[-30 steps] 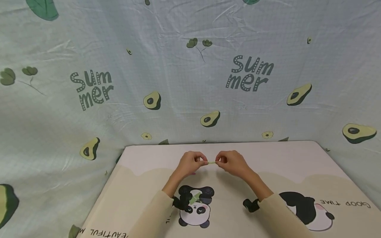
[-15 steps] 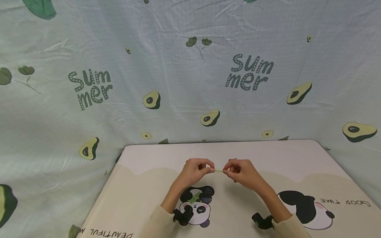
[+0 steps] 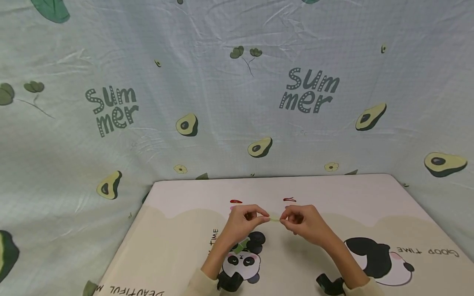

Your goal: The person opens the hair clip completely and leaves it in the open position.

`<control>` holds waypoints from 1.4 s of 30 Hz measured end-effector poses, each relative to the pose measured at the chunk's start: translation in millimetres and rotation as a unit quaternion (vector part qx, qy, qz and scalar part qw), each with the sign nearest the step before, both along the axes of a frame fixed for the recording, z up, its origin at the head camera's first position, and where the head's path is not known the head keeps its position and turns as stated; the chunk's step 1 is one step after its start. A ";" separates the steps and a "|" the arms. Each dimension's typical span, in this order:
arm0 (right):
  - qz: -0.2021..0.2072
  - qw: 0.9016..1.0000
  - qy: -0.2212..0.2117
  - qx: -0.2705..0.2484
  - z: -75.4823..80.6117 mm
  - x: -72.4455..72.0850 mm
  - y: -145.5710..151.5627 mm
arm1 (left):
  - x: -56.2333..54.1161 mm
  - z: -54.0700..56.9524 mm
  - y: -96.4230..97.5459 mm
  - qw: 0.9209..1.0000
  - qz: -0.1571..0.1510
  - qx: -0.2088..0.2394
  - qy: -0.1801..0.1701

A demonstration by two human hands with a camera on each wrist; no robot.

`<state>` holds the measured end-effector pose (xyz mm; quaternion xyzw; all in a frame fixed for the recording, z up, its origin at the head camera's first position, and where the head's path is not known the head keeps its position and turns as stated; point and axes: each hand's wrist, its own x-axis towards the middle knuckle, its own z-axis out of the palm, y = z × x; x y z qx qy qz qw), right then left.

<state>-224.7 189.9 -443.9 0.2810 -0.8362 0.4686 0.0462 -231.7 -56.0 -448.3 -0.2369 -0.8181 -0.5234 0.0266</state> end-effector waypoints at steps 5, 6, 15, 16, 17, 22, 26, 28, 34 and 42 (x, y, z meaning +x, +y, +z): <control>-0.002 1.000 0.024 -0.011 1.8 2.1 -0.4 | 2.3 -0.1 1.0 1.000 -0.003 0.008 0.012; -0.003 1.000 0.028 -0.013 1.8 2.3 -0.3 | 2.9 0.2 1.4 1.000 -0.004 0.006 0.019; -0.016 0.999 0.032 -0.007 0.5 7.7 -0.5 | 10.2 3.9 2.1 0.998 -0.005 -0.002 0.061; -0.018 0.999 0.035 -0.005 0.4 8.2 -0.4 | 10.5 3.8 2.5 0.998 -0.003 -0.001 0.064; -0.020 0.999 0.039 -0.006 0.4 8.8 -0.2 | 10.6 3.6 3.0 0.998 -0.001 0.000 0.066; -0.024 0.998 0.059 -0.017 -0.2 11.0 0.6 | 11.5 2.0 5.6 0.998 0.001 0.004 0.059; -0.015 0.997 0.069 -0.028 -1.2 12.0 -0.4 | 13.2 1.2 5.2 0.998 0.001 0.019 0.058; -0.014 0.997 0.073 -0.028 -1.4 12.3 -1.2 | 13.8 0.8 4.4 0.998 0.000 0.028 0.059; -0.024 0.996 0.081 -0.019 0.5 13.6 -1.1 | 13.8 -0.3 4.5 0.998 -0.010 0.040 0.054; -0.035 0.996 0.082 -0.006 1.2 14.1 1.5 | 16.0 0.0 7.0 0.998 -0.014 0.035 0.046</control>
